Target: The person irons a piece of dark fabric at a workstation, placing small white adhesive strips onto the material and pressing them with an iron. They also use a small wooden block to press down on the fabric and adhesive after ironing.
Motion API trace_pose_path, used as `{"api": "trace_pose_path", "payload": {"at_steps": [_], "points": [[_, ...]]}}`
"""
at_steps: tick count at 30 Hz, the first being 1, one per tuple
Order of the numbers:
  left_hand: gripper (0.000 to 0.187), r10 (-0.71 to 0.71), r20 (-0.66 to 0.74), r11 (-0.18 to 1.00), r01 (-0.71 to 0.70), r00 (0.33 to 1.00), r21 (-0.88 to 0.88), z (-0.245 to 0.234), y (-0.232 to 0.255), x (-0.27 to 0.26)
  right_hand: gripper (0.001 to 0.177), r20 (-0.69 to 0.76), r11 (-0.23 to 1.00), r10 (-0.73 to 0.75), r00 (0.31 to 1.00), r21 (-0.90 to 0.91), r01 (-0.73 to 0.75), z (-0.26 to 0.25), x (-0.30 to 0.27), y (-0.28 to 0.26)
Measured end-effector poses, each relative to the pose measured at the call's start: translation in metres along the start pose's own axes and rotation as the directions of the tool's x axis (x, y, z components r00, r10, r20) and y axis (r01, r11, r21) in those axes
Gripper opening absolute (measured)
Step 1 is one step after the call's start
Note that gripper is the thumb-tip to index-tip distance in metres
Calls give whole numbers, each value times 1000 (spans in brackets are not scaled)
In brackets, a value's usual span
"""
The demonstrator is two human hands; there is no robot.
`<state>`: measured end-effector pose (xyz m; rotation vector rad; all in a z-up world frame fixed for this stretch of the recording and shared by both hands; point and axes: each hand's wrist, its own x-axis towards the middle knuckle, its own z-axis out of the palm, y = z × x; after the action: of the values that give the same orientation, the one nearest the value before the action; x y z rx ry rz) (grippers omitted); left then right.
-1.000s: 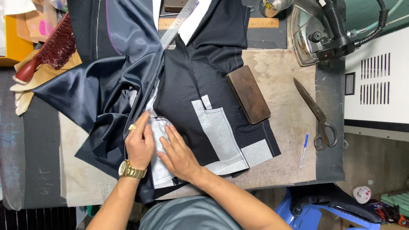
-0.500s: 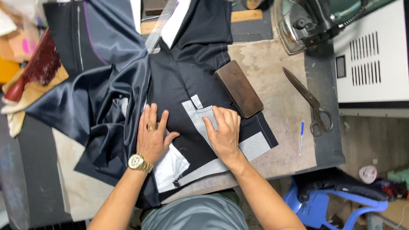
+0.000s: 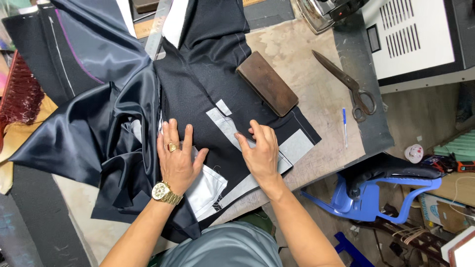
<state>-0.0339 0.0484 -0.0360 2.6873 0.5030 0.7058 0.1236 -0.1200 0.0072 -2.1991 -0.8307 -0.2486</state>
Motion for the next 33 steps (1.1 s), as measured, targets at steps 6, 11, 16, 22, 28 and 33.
{"api": "trace_pose_path", "payload": {"at_steps": [6,11,16,22,28,33], "points": [[74,-15,-26,999,14,1000,-29,2,-1,-1,8,176,946,-279,944,-116,302,-8,-3,-3],[74,-17,-30,1000,17,999,-21,7,-2,-1,8,205,933,-342,917,-43,357,0,-12,-14],[75,-18,-28,1000,17,999,-16,9,-3,-3,11,202,921,-384,901,8,390,-14,12,-34],[70,-51,-46,998,49,998,-39,6,1,1,16,254,892,-442,860,17,453,-7,25,-29],[48,-52,-81,998,54,995,21,3,1,5,14,221,878,-467,856,0,479,5,29,-20],[38,-51,-136,997,58,989,52,-2,8,14,12,221,841,-509,832,-78,535,7,24,-19]]}}
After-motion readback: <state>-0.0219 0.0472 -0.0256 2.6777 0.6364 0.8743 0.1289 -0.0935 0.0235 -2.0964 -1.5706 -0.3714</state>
